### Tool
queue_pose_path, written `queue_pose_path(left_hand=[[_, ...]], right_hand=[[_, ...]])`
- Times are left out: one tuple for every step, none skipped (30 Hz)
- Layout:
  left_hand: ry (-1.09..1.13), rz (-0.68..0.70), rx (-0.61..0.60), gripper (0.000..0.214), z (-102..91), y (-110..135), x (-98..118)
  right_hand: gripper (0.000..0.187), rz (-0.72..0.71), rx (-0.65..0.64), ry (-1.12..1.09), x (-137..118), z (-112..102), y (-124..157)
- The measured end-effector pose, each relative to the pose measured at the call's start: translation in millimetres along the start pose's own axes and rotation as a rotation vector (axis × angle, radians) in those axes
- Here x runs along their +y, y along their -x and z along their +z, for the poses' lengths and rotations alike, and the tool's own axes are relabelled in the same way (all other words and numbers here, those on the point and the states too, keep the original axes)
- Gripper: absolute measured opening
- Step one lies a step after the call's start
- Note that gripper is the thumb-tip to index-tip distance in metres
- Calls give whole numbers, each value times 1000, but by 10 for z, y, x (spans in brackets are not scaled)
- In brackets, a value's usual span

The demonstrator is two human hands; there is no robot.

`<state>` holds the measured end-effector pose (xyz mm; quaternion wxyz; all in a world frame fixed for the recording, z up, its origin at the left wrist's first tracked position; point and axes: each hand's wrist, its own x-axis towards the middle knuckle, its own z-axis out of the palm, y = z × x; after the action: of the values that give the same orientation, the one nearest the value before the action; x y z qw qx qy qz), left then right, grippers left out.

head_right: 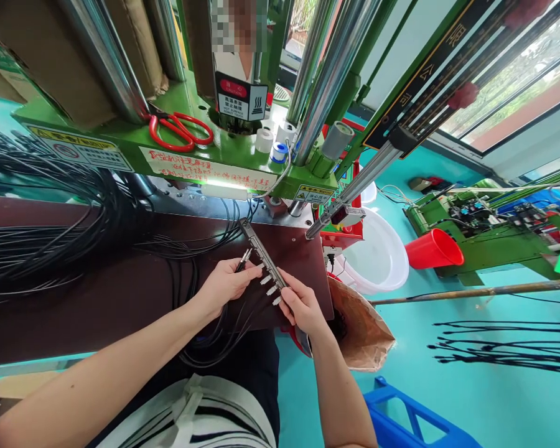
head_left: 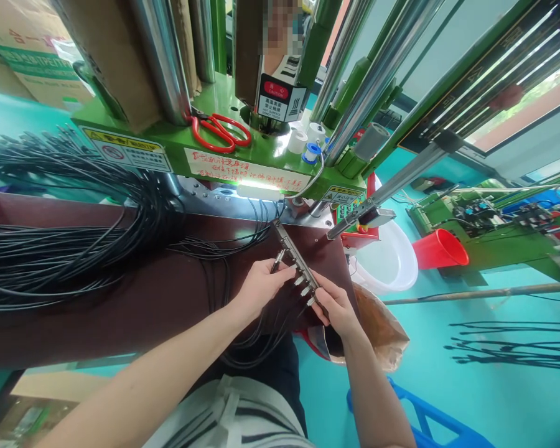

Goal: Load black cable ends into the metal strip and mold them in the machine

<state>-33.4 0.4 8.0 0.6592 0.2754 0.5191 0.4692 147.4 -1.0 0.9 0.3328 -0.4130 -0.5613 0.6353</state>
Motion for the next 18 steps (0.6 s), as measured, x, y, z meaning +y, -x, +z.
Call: queue_pose_path(left_hand=[[9, -10, -7, 28, -1, -6, 1], [15, -15, -13, 28, -3, -11, 2], [18, -15, -18, 28, -6, -14, 4], [19, -14, -19, 28, -9, -16, 5], [19, -15, -22, 28, -12, -16, 6], [18, -16, -23, 28, -15, -16, 6], [16, -17, -23, 28, -18, -15, 5], [15, -17, -24, 27, -20, -13, 4], [14, -16, -24, 28, -21, -13, 1], [16, -14, -24, 28, -21, -12, -1], [19, -12, -26, 28, -20, -13, -3], [22, -11, -26, 28, -18, -14, -4], [25, -11, -27, 28, -16, -15, -4], [27, -11, -25, 28, -14, -17, -4], [28, -14, -24, 29, -13, -18, -3], [28, -16, -24, 29, -13, -19, -2], [26, -15, -22, 29, -13, -21, -3], [23, -14, -21, 29, -16, -22, -6]], right_hand=[[45, 1, -3, -1, 4, -3, 0], [45, 4, -7, -3, 6, -6, 0], [45, 5, -8, -5, 7, -9, 0], [45, 4, -7, -8, 7, -11, 1], [44, 5, -8, -10, 6, -12, 2], [44, 5, -9, -11, 4, -12, 4], [45, 6, -9, -10, 2, -11, 6], [45, 9, -9, -6, -1, -9, 9], [46, 13, -6, -1, -3, -6, 12], [47, 18, 0, 6, -5, -4, 15], [47, 23, 9, 11, -6, -1, 17], [48, 26, 16, 14, -7, 1, 19], [49, 29, 19, 18, -7, 2, 21], [49, 31, 20, 22, -7, 3, 22], [49, 30, 19, 28, -7, 4, 23], [49, 29, 18, 38, -8, 5, 24], [50, 25, 17, 50, -9, 7, 25], [50, 21, 15, 65, -13, 10, 26]])
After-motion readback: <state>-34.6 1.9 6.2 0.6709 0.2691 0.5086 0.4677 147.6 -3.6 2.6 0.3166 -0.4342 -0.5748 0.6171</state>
